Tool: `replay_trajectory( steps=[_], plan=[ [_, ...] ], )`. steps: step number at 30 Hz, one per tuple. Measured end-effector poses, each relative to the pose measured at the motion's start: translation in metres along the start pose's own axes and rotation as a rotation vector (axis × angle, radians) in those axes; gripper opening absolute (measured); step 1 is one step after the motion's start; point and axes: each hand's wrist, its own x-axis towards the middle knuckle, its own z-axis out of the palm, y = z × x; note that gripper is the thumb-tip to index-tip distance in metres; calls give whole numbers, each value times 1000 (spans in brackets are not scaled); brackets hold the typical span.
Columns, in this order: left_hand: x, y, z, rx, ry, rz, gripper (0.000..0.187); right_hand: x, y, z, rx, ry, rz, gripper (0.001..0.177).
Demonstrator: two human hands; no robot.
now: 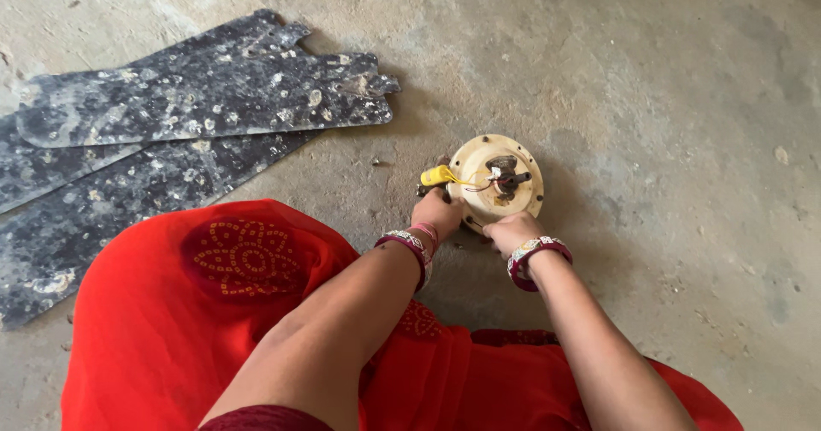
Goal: The person sits on the floor and uses a screwdriver to tighten screws on a circular electrical device. They adjust wires and components while working on the device throughout the clip.
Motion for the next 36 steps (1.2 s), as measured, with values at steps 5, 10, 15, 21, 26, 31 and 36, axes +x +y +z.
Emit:
replay_trajectory(
  steps=[5,10,15,21,26,31,36],
  plan=[
    [-5,3,-1,-17,8,-12,48,0,2,6,191,-17,100,24],
    [-10,1,0,-41,18,3,47,13,21,11,486,-175,232,25],
    [3,-8,10,-51,21,37,47,22,43,4,880,-520,384,29],
    [34,-6,10,-47,-5,198,52,6,31,-23,325,-89,2,34],
    [46,-8,10,-229,-271,36,37,-42,11,-45,-203,262,-419,28],
    [51,-1,9,-317,-332,14,29,-72,-14,-46,-538,355,-497,25],
    [51,2,5,-246,-329,-50,27,-71,-18,-44,-636,358,-453,31]
  ],
)
